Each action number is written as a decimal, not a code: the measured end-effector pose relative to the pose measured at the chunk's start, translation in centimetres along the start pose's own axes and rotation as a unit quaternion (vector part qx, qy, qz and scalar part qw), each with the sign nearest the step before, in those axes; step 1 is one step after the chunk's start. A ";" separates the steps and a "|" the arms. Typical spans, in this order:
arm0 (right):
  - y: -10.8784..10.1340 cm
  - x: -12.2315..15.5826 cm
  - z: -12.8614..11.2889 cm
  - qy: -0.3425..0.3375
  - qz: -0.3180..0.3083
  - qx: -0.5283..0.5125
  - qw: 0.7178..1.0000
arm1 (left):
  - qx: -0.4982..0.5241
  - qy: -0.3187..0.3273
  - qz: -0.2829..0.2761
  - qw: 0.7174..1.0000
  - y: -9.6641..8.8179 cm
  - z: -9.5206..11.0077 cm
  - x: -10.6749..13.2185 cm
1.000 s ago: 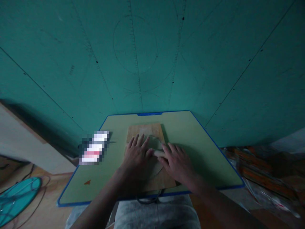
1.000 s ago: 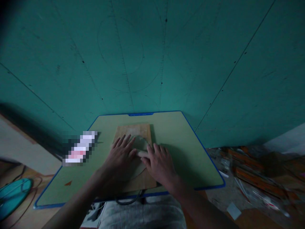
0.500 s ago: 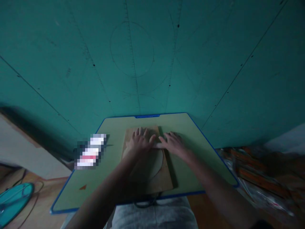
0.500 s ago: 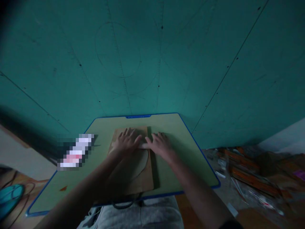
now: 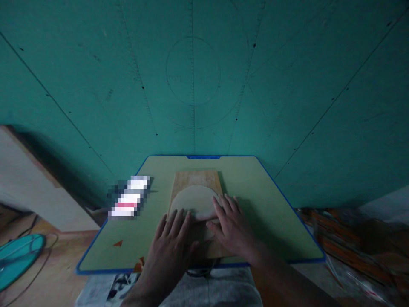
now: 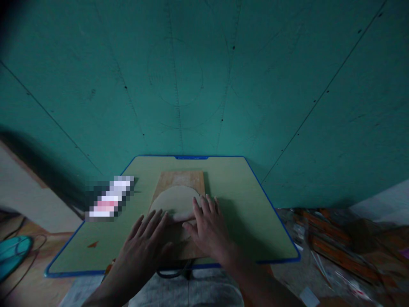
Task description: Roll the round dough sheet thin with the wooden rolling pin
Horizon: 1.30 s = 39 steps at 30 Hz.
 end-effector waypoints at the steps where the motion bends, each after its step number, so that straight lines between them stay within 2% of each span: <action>1: 0.0 -1.3 -0.2 -0.007 -0.007 0.002 1.000 | -0.002 -0.013 -0.004 1.000 0.3 -0.5 -0.3; 5: 0.8 -7.2 -0.2 -0.018 -0.027 0.008 0.999 | -0.013 -0.066 -0.032 0.997 1.8 -3.0 -2.7; 11: 2.5 -16.0 0.1 -0.010 -0.040 -0.022 0.999 | -0.042 -0.167 -0.087 0.981 3.7 -8.7 -8.0; 13: 2.4 -18.2 0.0 0.002 -0.026 -0.031 0.999 | -0.040 -0.203 -0.104 0.973 4.0 -10.2 -9.4; 15: 2.1 -19.3 -0.1 0.009 -0.013 -0.031 0.999 | -0.034 -0.233 -0.103 0.966 3.9 -11.0 -10.0; 17: 1.9 -18.7 -0.2 0.013 -0.011 -0.028 0.999 | -0.026 -0.236 -0.096 0.967 3.7 -10.3 -9.5; 19: 1.8 -16.3 0.0 0.012 -0.008 -0.024 1.000 | -0.015 -0.207 -0.082 0.975 3.2 -8.4 -8.2; 21: 1.6 -12.2 0.4 -0.009 0.007 -0.012 1.000 | 0.001 -0.160 -0.056 0.986 2.6 -5.7 -6.1; 24: 1.0 -5.3 1.0 -0.081 0.032 0.002 0.996 | 0.030 -0.089 -0.035 0.995 1.6 -2.4 -3.1; 26: 0.7 -2.0 1.3 -0.123 0.025 0.007 0.992 | 0.034 -0.054 -0.034 0.997 1.3 -1.6 -2.1; 28: 0.6 -0.9 1.7 -0.141 0.008 0.006 0.990 | 0.029 -0.032 -0.041 0.998 1.6 -2.0 -2.4; 31: 1.1 -3.3 2.4 -0.107 -0.018 0.002 0.994 | 0.015 -0.035 -0.072 0.997 2.9 -3.8 -4.9; 36: 2.1 -12.0 3.7 0.015 -0.093 -0.004 0.996 | 0.017 -0.118 -0.093 0.989 4.9 -7.7 -11.4; 39: 2.3 -15.4 4.3 0.062 -0.130 -0.012 0.989 | 0.041 -0.157 -0.112 0.980 5.5 -9.3 -13.9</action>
Point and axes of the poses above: each hand's wrist, its own x-axis away from the middle knuckle, its own y-axis out of the palm, z = x × y, the point moved 4 cm from there along -x, towards the middle knuckle, and after that the axes turned 2 degrees about y, right-handed, at the moved point
